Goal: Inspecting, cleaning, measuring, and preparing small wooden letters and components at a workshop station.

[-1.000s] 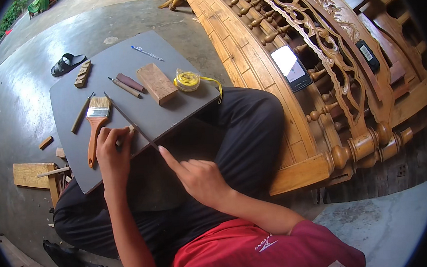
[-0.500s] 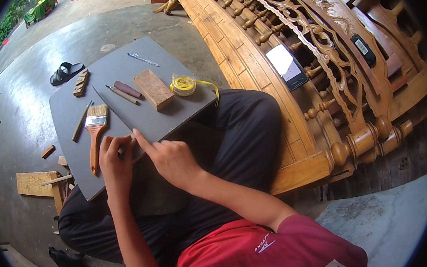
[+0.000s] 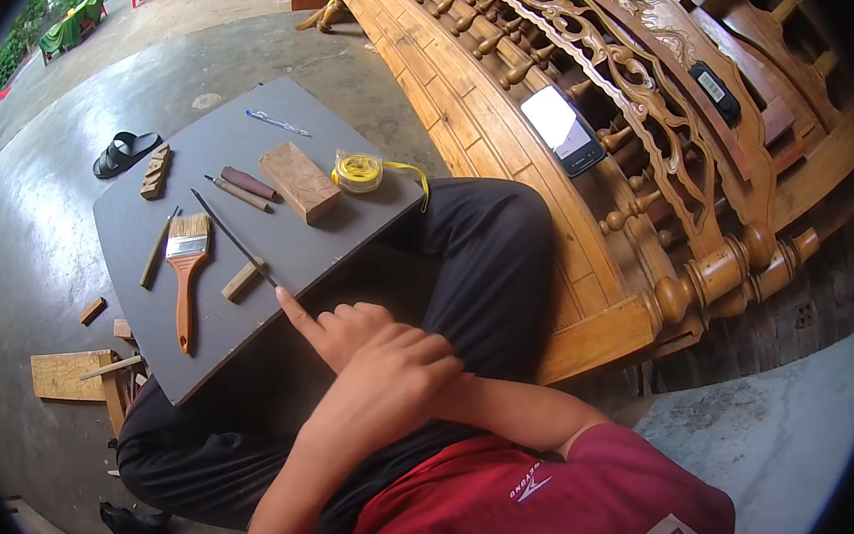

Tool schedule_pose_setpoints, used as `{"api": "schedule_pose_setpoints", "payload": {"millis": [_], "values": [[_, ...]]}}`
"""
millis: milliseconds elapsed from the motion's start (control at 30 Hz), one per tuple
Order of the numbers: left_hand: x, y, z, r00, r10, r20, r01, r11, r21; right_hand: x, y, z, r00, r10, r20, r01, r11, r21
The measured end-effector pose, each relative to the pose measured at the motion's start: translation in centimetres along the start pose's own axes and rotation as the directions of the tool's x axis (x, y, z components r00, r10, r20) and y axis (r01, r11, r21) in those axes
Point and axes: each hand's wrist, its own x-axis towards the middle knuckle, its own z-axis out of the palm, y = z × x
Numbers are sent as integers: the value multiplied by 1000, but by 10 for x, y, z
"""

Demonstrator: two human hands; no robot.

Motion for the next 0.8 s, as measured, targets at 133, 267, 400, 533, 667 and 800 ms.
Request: {"api": "schedule_pose_setpoints", "payload": {"millis": [133, 267, 400, 533, 667, 800], "values": [[-2, -8, 14, 985, 76, 158, -56, 990, -127, -5, 2, 4, 995, -13, -94, 12, 1000, -17], [4, -8, -6, 989, 79, 128, -56, 983, -175, -7, 2, -6, 989, -79, -127, 75, 997, -31], [11, 4, 18, 978, 165, 130, -125, 955, -271, -1, -4, 23, 991, 18, -130, -14, 999, 37], [10, -5, 21, 968, 179, 175, -129, 956, -265, -5, -7, 22, 985, 32, -170, -27, 999, 30], [8, -4, -1, 972, 146, 182, -112, 976, -186, -12, -3, 7, 993, -3, -117, 10, 998, 58], [6, -1, -8, 977, 95, 189, -52, 975, -217, -10, -3, 6, 995, -15, -102, 26, 993, 111]]}}
